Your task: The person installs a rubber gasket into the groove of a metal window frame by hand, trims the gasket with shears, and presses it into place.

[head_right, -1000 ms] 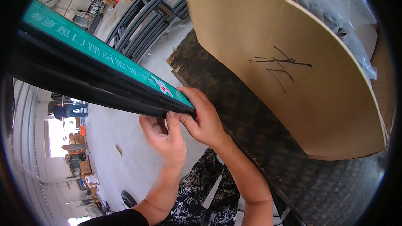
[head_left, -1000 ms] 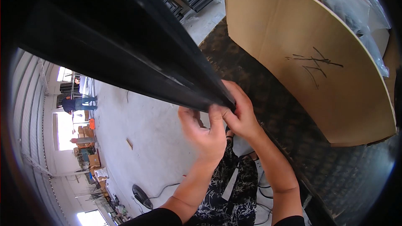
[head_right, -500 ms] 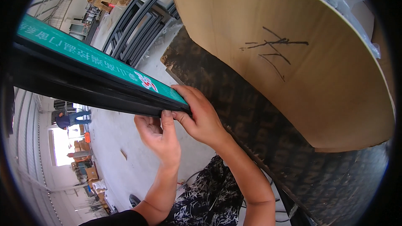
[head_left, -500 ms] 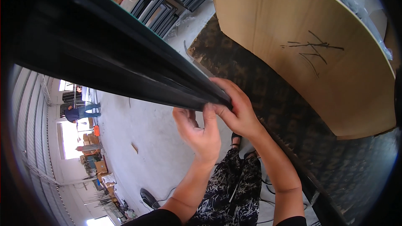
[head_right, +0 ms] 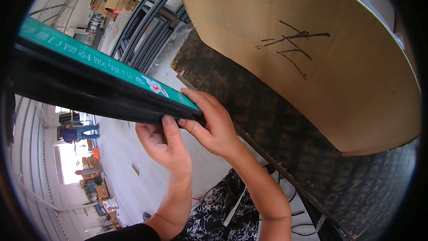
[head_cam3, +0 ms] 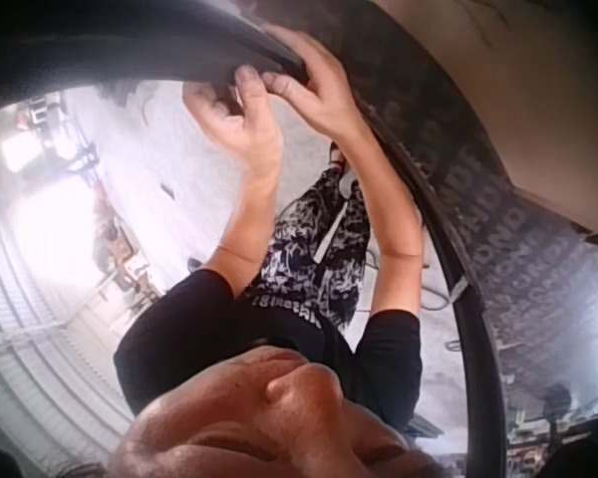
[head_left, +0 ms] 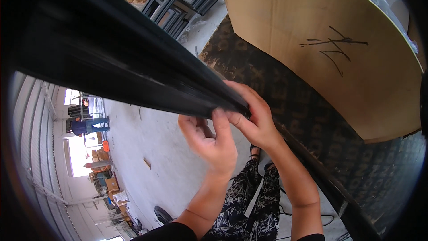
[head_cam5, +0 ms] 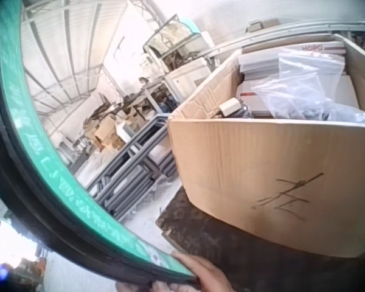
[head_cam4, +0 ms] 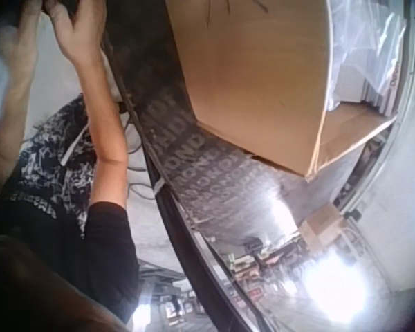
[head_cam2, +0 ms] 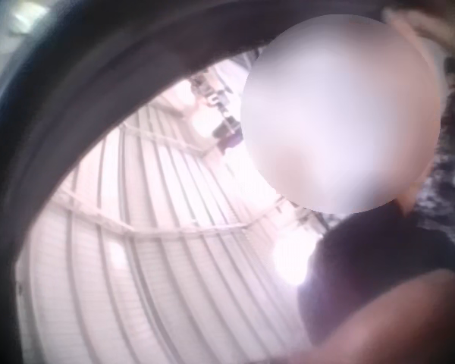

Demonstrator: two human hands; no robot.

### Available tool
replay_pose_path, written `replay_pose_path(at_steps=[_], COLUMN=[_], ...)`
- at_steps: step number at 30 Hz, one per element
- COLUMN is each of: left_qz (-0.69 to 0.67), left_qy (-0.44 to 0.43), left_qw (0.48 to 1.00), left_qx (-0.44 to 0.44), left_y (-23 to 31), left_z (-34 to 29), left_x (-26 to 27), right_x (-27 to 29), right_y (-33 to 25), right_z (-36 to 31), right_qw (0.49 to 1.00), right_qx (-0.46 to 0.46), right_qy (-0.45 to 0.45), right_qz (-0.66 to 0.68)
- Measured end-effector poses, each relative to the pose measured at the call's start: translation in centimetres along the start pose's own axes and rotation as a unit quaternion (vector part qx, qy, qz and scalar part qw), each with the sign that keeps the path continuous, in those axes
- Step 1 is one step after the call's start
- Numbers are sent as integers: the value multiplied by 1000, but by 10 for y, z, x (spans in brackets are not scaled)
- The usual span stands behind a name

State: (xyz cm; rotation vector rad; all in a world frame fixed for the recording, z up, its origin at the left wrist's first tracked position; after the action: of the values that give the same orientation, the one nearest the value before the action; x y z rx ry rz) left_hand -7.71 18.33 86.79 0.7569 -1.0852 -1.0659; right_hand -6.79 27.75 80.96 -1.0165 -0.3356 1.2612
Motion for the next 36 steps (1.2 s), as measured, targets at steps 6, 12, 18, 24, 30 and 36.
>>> replay_pose_path(at_steps=[6,12,18,24,30,36], left_qz=[24,-29,22,9,27,10], left_qy=[12,-71,-139,-126,-143,-134], left_qw=[1000,996,988,987,983,986], left_qx=[-3,51,70,94,109,100], left_y=[-2,-3,-31,-44,-41,-39], left_z=[3,6,-11,-13,-5,-3], left_x=[-1,15,12,15,15,14], right_x=[-7,2,6,-29,-69,-84], right_y=[2,-9,-35,-32,0,10], right_z=[0,-2,-57,-98,-96,-74], right_qw=[1000,999,945,955,746,570], right_qx=[10,-7,-1,-112,-356,-291], right_qy=[23,13,134,209,381,457], right_qz=[-14,-30,-297,-177,415,617])
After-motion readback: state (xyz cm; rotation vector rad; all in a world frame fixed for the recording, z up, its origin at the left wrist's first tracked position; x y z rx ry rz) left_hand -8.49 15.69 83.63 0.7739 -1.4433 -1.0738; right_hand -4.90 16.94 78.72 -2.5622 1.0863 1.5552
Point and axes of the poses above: each hand's wrist, its own z-axis towards the middle knuckle, its own x-axis out of the back of the hand, y = z × x, the point moved 2 cm from there along z, towards the middle knuckle, and after that the axes turned 15 degrees about x, right-handed, at the moved point
